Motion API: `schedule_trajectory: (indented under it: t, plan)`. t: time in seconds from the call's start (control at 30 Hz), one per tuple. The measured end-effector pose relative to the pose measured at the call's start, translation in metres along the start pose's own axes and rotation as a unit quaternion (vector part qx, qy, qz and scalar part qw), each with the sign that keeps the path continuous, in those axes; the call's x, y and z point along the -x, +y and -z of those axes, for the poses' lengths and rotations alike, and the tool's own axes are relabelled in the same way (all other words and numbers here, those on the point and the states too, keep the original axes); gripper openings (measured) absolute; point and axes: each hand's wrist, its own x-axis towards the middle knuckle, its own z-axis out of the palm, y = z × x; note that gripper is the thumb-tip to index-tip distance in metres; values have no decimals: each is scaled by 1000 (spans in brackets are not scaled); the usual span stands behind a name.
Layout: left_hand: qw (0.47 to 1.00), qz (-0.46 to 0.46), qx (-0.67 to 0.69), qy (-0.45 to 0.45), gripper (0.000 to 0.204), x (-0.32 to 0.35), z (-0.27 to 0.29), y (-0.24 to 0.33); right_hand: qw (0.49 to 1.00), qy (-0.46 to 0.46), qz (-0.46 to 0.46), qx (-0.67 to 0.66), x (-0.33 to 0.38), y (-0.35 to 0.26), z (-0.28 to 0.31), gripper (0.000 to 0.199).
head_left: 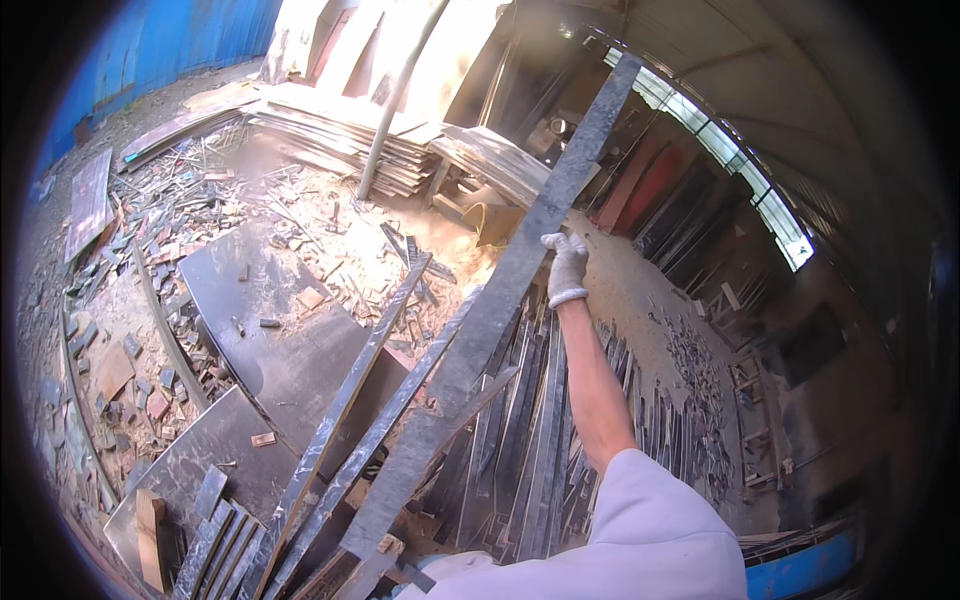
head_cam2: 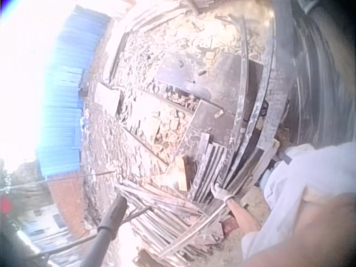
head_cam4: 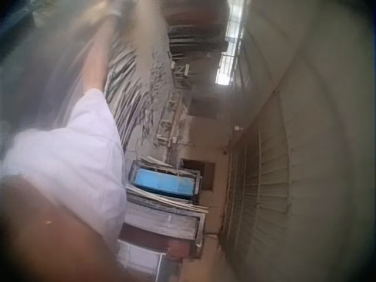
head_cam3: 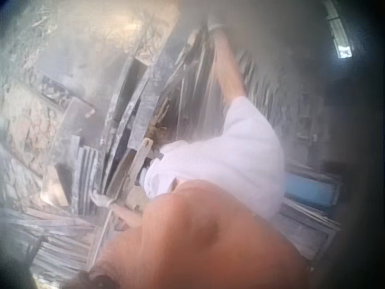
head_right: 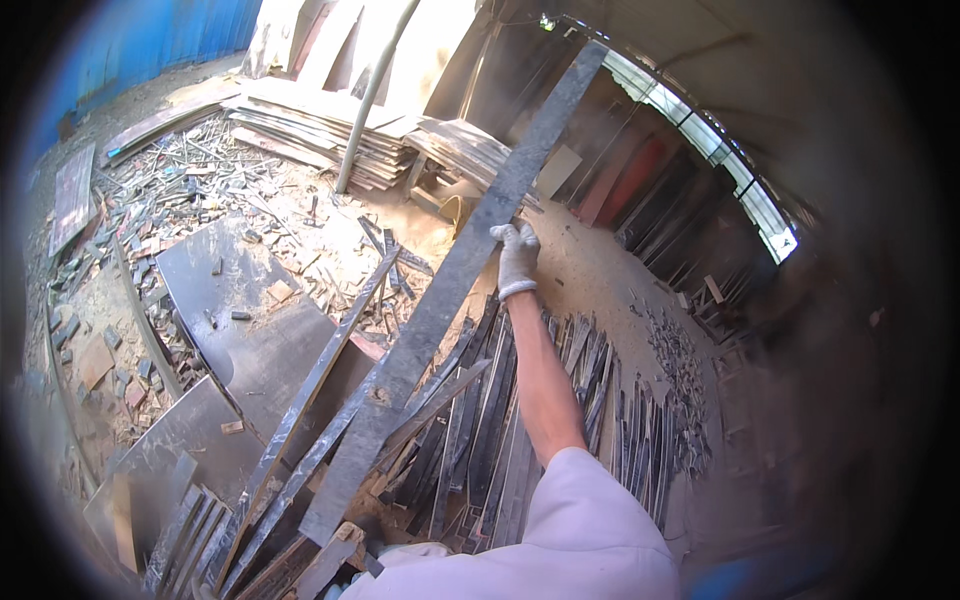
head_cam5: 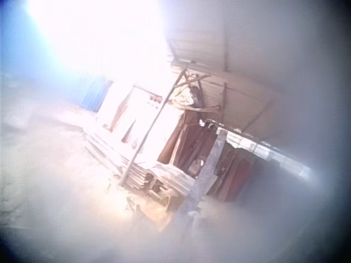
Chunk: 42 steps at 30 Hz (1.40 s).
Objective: The person gathers thin wooden strips from a cluttered floor, aligns them, and places them onto a metal workbench. They repeatedly pick up, align, and stack the strips on the bench surface.
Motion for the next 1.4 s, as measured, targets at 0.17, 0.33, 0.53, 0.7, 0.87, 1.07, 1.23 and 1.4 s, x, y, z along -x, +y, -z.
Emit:
schedule_trajectory:
  t: [0.17, 0.33, 0.53, 0.7, 0.87, 1.07, 1.23, 1.4]
  plan:
    - [992, 93, 60, -64, 38, -5, -4, -12, 902, -276, -228, -241, -38, -62, -7, 45]
    - [998, 56, 22, -21, 37, -13, -8, 21, 931, -308, -172, -98, -13, -96, -15, 32]
    - [995, 97, 30, 2, 33, 5, -6, 20, 819, -553, 111, 102, 117, -73, -137, 29]
    - [994, 103, 29, 18, 27, 14, -14, 15, 663, -640, 337, 195, 203, 27, -172, 28]
    - [988, 140, 45, 38, 23, 27, -14, 20, 556, -704, 389, 211, 228, 104, -175, 29]
    - [971, 215, 43, 92, 70, 38, -12, 32, 464, -750, 392, 260, 244, 163, -203, 30]
    - [973, 222, -40, 47, 78, 45, -6, 38, 377, -786, 397, 286, 272, 192, -231, 31]
    - [966, 251, -60, 5, 38, 34, -3, 8, 363, -803, 353, 313, 278, 199, -230, 37]
